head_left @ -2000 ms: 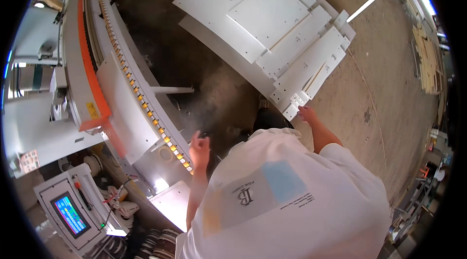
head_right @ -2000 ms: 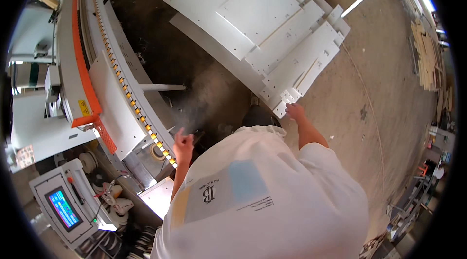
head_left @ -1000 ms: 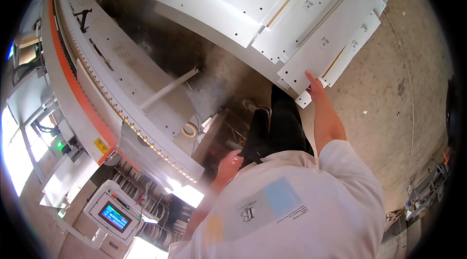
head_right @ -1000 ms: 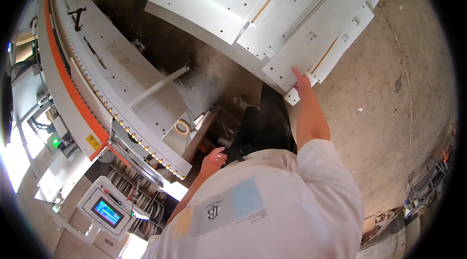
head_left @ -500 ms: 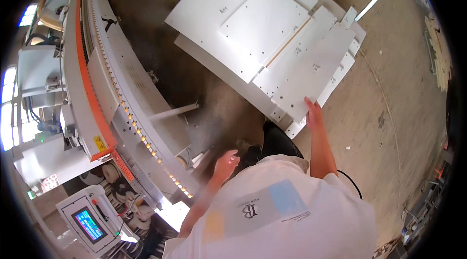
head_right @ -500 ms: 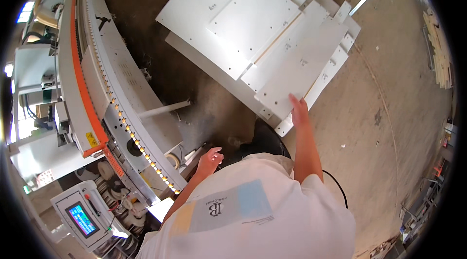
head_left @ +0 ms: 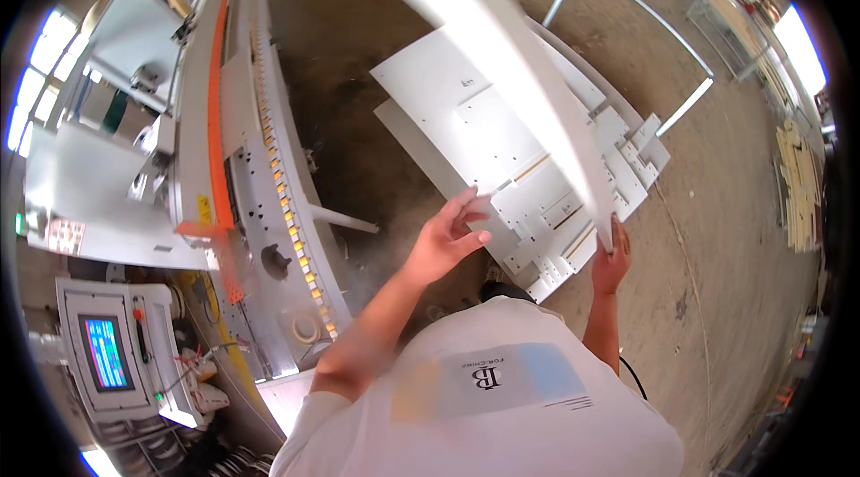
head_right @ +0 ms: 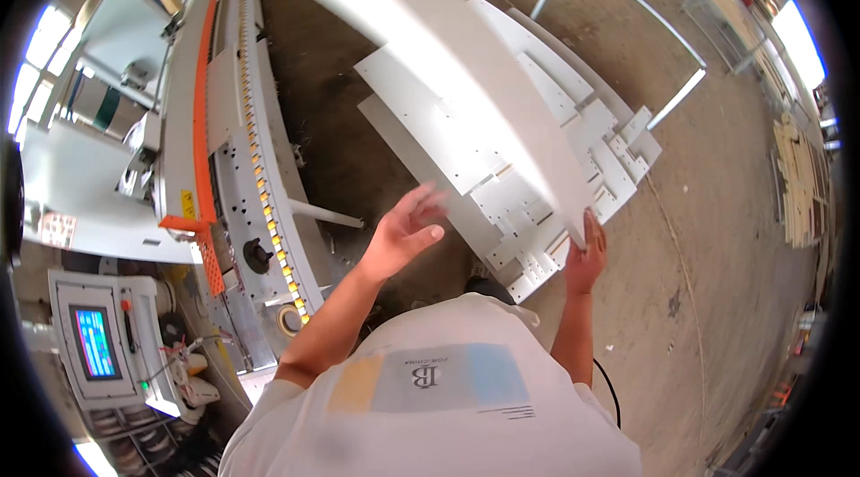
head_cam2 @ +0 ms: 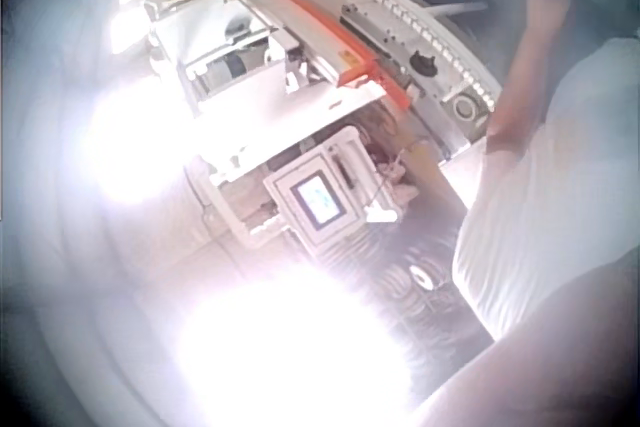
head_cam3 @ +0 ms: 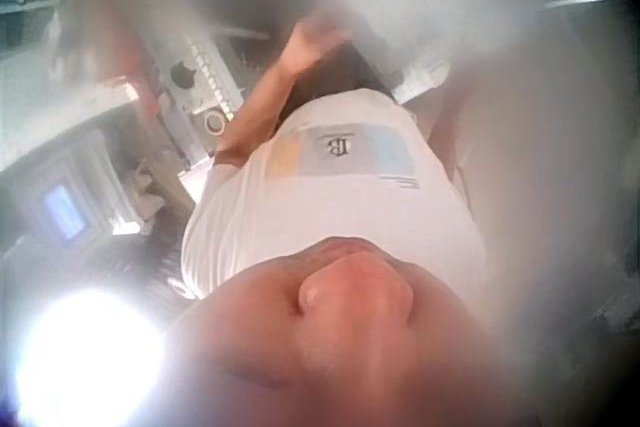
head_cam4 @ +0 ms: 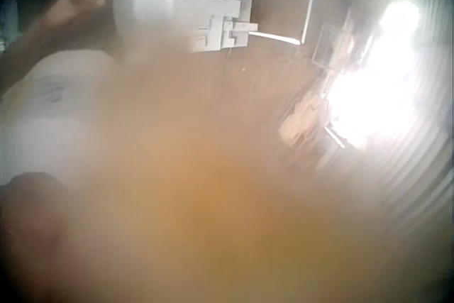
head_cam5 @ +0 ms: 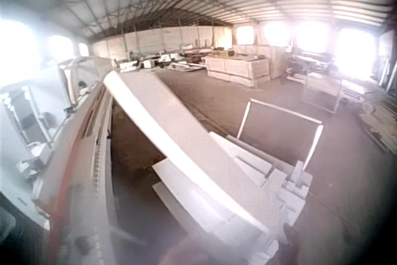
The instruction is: The person operates a large industrial machine in a workshop, repeatedly loading white rectangular panels onto a conveyor belt. They use both hands to position the panels and interact with a digital control panel to manage the machine's operation. The person handles the panels one at a time, moving them from a stack to the machine's intake.
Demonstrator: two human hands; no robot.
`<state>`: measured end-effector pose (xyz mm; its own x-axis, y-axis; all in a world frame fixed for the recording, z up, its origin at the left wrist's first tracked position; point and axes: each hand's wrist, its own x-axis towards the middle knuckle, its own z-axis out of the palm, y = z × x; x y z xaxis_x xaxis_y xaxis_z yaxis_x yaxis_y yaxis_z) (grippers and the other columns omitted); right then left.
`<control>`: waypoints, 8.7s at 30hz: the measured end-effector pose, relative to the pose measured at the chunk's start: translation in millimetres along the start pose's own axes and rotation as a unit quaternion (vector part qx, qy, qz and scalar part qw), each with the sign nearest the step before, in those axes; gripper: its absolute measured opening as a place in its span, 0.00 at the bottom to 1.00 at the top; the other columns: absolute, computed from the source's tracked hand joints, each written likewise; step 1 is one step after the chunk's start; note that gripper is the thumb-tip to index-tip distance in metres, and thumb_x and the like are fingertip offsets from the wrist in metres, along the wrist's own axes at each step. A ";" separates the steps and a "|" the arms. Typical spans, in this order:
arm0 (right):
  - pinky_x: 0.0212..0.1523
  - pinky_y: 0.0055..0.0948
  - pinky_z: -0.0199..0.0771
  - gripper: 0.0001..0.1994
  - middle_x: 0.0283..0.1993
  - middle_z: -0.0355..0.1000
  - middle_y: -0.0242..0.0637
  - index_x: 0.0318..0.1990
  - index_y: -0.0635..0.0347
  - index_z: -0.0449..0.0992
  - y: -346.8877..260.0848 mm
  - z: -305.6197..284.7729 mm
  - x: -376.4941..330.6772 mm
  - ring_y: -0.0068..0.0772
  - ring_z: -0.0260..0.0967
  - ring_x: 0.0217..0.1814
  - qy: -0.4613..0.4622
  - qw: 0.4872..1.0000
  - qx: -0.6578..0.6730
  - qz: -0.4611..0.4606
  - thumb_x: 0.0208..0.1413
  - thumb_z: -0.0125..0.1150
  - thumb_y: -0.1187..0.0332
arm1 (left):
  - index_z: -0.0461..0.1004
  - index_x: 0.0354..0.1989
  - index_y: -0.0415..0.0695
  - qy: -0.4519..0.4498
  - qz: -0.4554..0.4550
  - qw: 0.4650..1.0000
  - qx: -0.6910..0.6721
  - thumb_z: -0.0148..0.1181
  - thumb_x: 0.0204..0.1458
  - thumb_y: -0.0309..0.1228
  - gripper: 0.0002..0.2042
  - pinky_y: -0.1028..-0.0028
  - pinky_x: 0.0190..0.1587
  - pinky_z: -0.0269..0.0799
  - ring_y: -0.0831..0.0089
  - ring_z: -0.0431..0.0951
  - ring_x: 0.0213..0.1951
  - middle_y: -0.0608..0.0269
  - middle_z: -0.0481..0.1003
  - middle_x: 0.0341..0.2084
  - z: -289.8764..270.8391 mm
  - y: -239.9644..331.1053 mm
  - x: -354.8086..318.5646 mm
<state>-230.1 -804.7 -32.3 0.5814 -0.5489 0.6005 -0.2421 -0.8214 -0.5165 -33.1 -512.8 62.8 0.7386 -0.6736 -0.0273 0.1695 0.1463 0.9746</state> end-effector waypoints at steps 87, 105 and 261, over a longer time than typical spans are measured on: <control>0.55 0.36 0.76 0.21 0.50 0.81 0.46 0.54 0.64 0.80 102.6 97.8 -238.0 0.40 0.78 0.53 -0.640 0.755 -0.005 0.143 0.59 0.67 0.57 | 0.78 0.51 0.44 0.474 -0.007 0.632 0.614 0.59 0.51 0.23 0.18 0.61 0.62 0.71 0.59 0.75 0.59 0.59 0.78 0.56 -312.7 -122.0 -343.4; 0.55 0.37 0.77 0.25 0.51 0.81 0.44 0.55 0.61 0.79 21.6 149.8 -178.0 0.40 0.79 0.53 -0.586 0.785 0.039 0.198 0.57 0.66 0.52 | 0.51 0.74 0.40 0.420 -0.130 0.724 0.532 0.68 0.52 0.35 0.42 0.55 0.67 0.65 0.44 0.59 0.71 0.44 0.55 0.73 -221.4 -170.8 -275.1; 0.61 0.43 0.71 0.31 0.63 0.71 0.41 0.65 0.64 0.66 -314.7 285.2 -178.5 0.41 0.70 0.63 -0.606 0.508 0.387 0.474 0.58 0.72 0.63 | 0.79 0.31 0.36 0.434 -0.234 0.869 0.017 0.60 0.62 0.35 0.14 0.75 0.28 0.76 0.76 0.79 0.22 0.61 0.80 0.22 -172.3 -133.4 -350.3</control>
<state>-36.2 -404.0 -151.1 0.6530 0.2430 -0.7173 -0.7547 0.2882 -0.5895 -201.9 -171.6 -95.9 0.8105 0.1506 -0.5661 0.5760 -0.0289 0.8170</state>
